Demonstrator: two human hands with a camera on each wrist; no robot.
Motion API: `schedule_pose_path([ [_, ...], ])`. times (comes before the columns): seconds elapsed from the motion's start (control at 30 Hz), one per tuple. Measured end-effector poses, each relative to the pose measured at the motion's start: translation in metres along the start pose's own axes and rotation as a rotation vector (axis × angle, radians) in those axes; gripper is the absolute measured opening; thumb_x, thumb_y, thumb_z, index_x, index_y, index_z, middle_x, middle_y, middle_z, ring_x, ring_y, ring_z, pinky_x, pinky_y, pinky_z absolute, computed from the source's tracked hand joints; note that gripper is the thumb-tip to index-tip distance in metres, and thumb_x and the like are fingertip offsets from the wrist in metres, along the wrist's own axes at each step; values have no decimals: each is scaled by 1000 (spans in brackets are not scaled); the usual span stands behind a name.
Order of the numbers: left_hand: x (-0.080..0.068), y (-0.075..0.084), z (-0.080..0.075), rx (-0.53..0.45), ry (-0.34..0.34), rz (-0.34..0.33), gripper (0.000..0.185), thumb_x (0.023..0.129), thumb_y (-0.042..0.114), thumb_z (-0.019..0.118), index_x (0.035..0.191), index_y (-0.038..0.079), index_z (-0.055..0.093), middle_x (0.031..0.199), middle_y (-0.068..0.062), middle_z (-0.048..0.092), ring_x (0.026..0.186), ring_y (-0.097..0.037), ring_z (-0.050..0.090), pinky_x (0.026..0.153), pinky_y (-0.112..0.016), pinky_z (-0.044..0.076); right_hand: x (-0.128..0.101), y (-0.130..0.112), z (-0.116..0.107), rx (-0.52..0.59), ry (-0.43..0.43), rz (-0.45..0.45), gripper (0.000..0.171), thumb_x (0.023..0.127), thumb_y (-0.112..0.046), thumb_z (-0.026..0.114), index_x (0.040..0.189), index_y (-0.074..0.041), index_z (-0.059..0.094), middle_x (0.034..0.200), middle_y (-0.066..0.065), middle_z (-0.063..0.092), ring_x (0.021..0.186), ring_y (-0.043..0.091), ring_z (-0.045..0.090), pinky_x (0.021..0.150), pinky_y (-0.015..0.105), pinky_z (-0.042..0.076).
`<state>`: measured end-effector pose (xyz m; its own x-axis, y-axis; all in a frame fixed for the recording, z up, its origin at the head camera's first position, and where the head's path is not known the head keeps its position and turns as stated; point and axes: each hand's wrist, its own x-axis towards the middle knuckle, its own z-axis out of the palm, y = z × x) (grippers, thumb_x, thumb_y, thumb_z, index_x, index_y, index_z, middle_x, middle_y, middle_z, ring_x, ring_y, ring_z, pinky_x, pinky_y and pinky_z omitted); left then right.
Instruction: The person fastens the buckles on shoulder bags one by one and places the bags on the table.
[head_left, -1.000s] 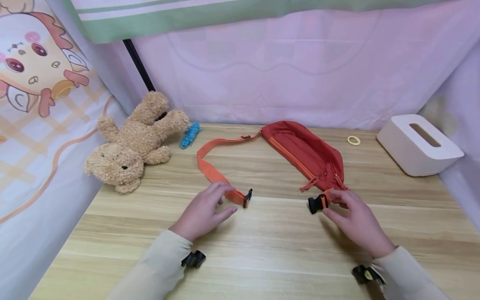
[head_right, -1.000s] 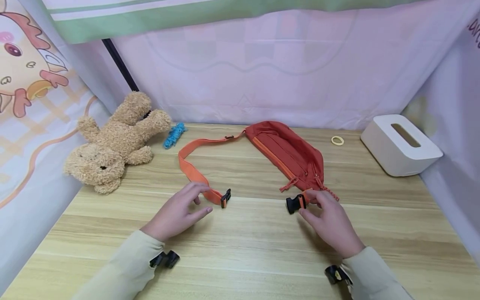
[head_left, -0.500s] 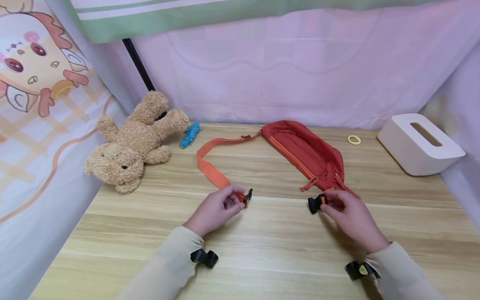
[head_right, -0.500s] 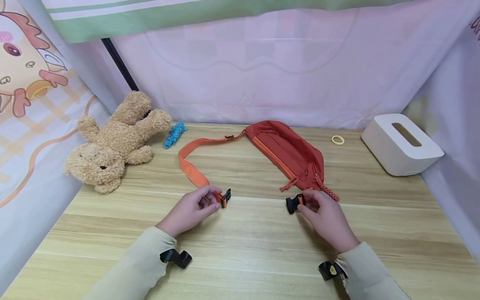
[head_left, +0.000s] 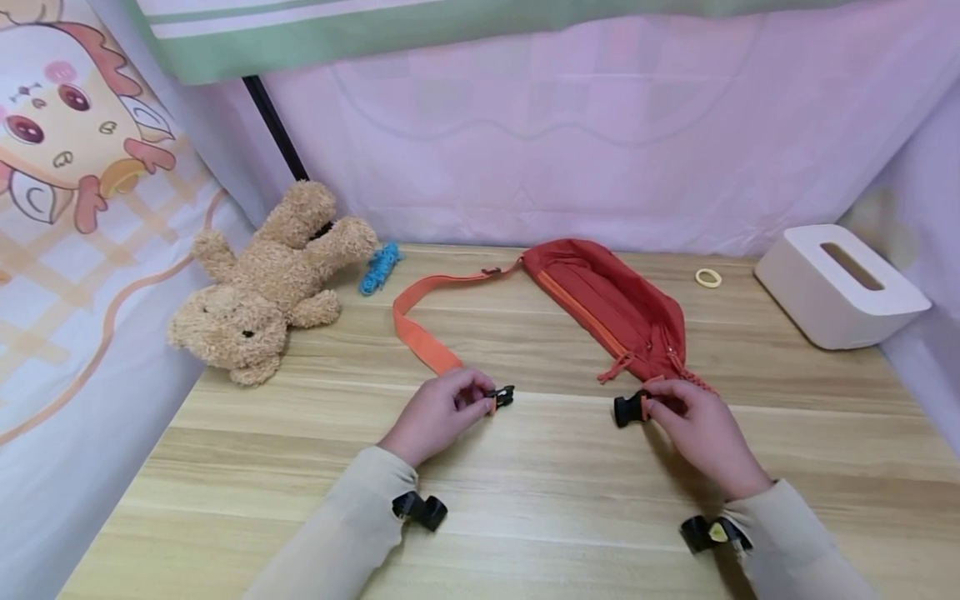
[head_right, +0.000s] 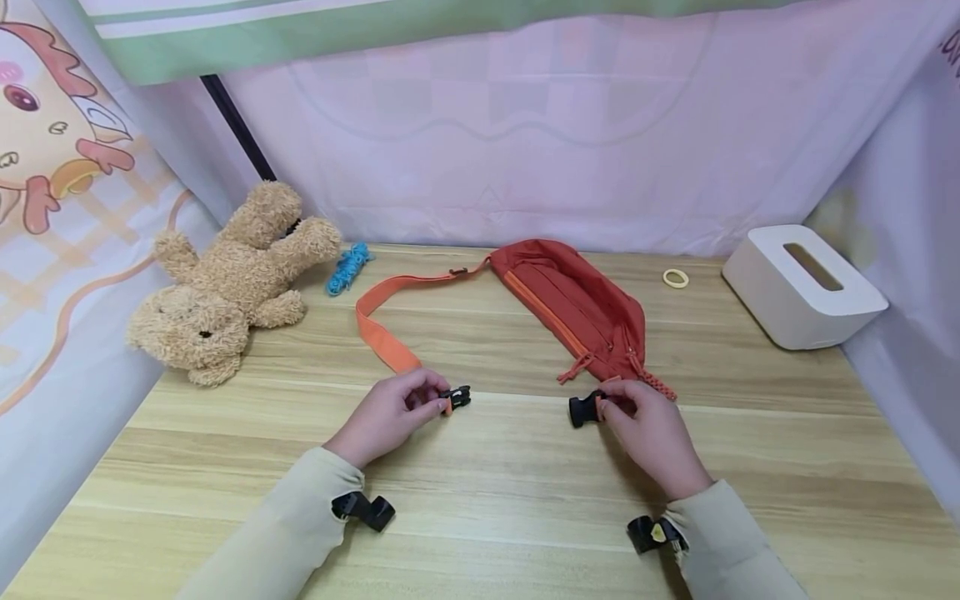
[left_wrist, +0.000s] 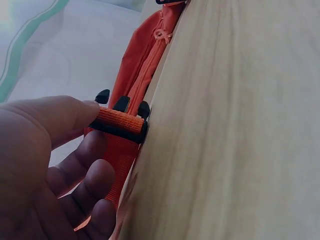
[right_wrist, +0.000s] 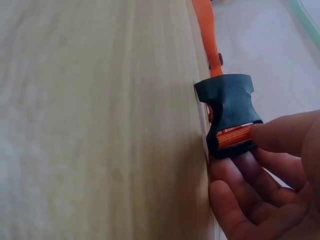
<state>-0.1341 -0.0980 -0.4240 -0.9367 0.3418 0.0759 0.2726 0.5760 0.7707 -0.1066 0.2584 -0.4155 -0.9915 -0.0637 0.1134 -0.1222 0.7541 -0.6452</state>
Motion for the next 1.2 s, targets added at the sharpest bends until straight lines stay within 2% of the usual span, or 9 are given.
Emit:
schedule_pose_path([
  [0.13, 1, -1, 0, 30, 13, 15, 12, 93, 21, 75, 104, 25, 72, 92, 13, 61, 78, -8, 57, 70, -27, 51, 0, 1, 0, 0, 2, 22, 18, 98, -20, 67, 107, -6, 73, 111, 11, 71, 98, 24, 61, 76, 30, 48],
  [0.27, 2, -1, 1, 41, 18, 13, 13, 94, 20, 74, 106, 25, 75, 93, 14, 61, 80, -8, 56, 72, -27, 51, 0, 1, 0, 8, -11, 60, 18, 98, -23, 67, 104, -7, 73, 107, 12, 70, 90, 23, 58, 70, 29, 46],
  [0.6, 3, 3, 0, 60, 28, 41, 13, 95, 21, 72, 106, 23, 77, 97, 15, 64, 84, -5, 58, 76, -27, 51, -1, -2, 2, 103, -46, 138, 21, 100, -22, 64, 108, -3, 70, 97, 11, 68, 80, 18, 61, 64, 25, 50],
  [0.73, 3, 4, 1, 62, 26, 43, 12, 94, 19, 73, 105, 23, 77, 95, 13, 64, 81, -6, 57, 73, -26, 51, -1, -5, 4, 136, -51, 150, 22, 100, -21, 64, 108, -1, 69, 98, 11, 69, 79, 17, 62, 63, 25, 51],
  [0.87, 3, 4, 1, 34, 20, 15, 13, 94, 17, 73, 105, 23, 77, 95, 13, 63, 80, -7, 57, 72, -26, 52, -1, -6, 5, 158, -51, 150, 22, 100, -20, 64, 109, -1, 69, 98, 11, 69, 78, 17, 64, 63, 25, 52],
  [1.2, 6, 3, 3, -143, 28, -84, 12, 92, 12, 73, 99, 20, 67, 88, 6, 66, 81, -13, 62, 71, -29, 55, 0, -9, 9, 231, -32, 165, 22, 99, -20, 65, 110, 0, 68, 96, 12, 69, 77, 16, 66, 63, 25, 53],
])
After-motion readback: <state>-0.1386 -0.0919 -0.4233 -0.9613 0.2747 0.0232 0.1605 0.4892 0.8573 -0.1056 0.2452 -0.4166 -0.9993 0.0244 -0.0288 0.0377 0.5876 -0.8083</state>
